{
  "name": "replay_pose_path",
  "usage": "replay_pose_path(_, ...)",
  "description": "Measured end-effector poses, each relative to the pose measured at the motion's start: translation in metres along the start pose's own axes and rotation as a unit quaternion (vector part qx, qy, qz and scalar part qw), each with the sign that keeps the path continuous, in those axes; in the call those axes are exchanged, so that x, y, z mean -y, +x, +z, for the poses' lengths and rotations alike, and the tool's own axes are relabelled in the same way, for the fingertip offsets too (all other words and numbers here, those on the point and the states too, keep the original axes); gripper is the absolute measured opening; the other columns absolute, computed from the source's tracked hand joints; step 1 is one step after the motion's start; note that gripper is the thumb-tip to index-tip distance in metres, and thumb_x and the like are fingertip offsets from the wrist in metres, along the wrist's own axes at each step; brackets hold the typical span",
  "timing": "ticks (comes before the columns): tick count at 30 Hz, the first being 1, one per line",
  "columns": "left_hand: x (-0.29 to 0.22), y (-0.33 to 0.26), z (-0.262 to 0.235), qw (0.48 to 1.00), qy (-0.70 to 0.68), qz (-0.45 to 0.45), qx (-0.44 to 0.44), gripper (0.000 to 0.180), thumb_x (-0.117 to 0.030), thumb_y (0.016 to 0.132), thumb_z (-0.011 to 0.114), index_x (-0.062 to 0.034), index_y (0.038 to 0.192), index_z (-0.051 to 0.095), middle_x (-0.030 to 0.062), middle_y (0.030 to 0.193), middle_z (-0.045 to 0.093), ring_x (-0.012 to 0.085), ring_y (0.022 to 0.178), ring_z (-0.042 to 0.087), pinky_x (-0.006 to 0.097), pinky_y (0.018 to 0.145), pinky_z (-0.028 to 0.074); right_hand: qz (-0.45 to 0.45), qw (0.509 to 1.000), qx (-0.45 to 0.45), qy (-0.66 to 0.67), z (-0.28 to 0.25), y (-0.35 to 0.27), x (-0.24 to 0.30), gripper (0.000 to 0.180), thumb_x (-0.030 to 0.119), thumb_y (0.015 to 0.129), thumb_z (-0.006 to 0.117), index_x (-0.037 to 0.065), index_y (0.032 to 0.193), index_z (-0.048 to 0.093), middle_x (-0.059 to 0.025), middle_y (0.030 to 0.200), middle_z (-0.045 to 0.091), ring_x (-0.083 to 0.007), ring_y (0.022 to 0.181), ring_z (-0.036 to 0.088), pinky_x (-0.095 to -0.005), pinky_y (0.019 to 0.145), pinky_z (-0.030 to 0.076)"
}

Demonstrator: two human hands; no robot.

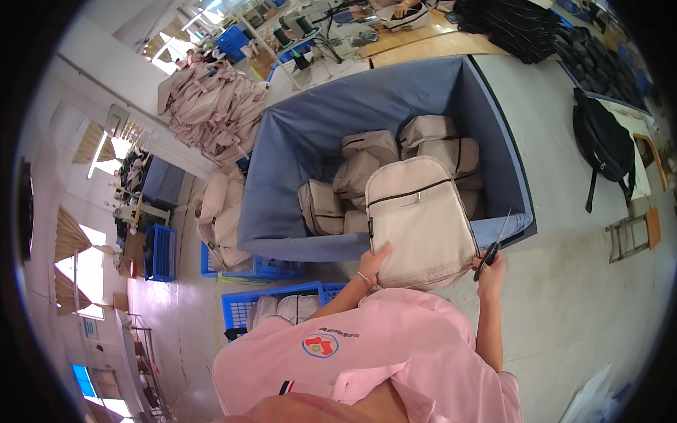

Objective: Using scissors to trim excess threads from backpacks taken from a large bin in a factory setting.

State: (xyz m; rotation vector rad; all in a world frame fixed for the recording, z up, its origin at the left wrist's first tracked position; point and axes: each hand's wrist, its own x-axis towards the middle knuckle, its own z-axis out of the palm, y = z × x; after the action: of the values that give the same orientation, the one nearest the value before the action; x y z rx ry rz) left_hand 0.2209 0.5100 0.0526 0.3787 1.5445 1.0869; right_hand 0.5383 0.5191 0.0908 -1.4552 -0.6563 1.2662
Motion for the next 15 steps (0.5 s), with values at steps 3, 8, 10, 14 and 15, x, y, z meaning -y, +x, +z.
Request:
replay_pose_path(3,0.004,0.001,0.001,1.0,-0.002,0.01,0.003,0.059,-0.029,0.075,0.083,0.0048,0.118,0.06,0.0114,0.108,0.067,0.0168,0.09,0.065,0.031,0.079,0.052,-0.014,1.0,-0.001,-0.027,0.0,0.0,0.005,0.025,-0.003,0.071,0.068,0.003,0.09,0.053,-0.0027,0.075,0.058,-0.0134,0.061,0.058,-0.0261,0.056,0.049)
replay_pose_path(8,0.009,0.004,0.004,1.0,-0.011,0.008,-0.005,0.057,-0.028,0.075,0.083,0.0044,0.116,0.061,0.0108,0.108,0.068,0.0165,0.09,0.065,0.031,0.08,0.052,-0.003,1.0,-0.006,-0.029,-0.003,-0.001,0.002,0.021,-0.003,0.075,0.067,0.002,0.09,0.054,-0.0027,0.074,0.058,-0.0128,0.06,0.057,-0.0257,0.055,0.048)
replay_pose_path(10,0.012,0.003,0.004,1.0,-0.001,0.02,-0.015,0.057,-0.028,0.075,0.083,0.0044,0.116,0.061,0.0107,0.107,0.068,0.0162,0.09,0.064,0.031,0.08,0.052,-0.002,0.999,-0.002,-0.043,-0.005,0.0,-0.002,0.019,-0.004,0.076,0.065,0.002,0.091,0.055,-0.0027,0.074,0.059,-0.0122,0.06,0.057,-0.0257,0.055,0.048)
replay_pose_path(14,0.017,0.006,0.0,1.0,-0.012,0.023,-0.001,0.058,-0.029,0.075,0.083,0.0047,0.116,0.06,0.0108,0.107,0.067,0.0162,0.09,0.064,0.031,0.08,0.052,-0.038,0.998,0.008,-0.039,-0.01,0.006,-0.011,0.019,-0.006,0.077,0.065,0.001,0.091,0.055,-0.0026,0.075,0.059,-0.0116,0.061,0.058,-0.0255,0.056,0.048)
replay_pose_path(15,0.017,0.006,0.0,1.0,-0.007,0.023,-0.001,0.058,-0.029,0.075,0.083,0.0049,0.116,0.061,0.0109,0.107,0.067,0.0163,0.09,0.064,0.031,0.08,0.052,-0.033,0.999,0.007,-0.026,-0.01,0.005,-0.011,0.02,-0.007,0.076,0.066,0.001,0.091,0.055,-0.0025,0.074,0.059,-0.0117,0.061,0.058,-0.0255,0.055,0.048)
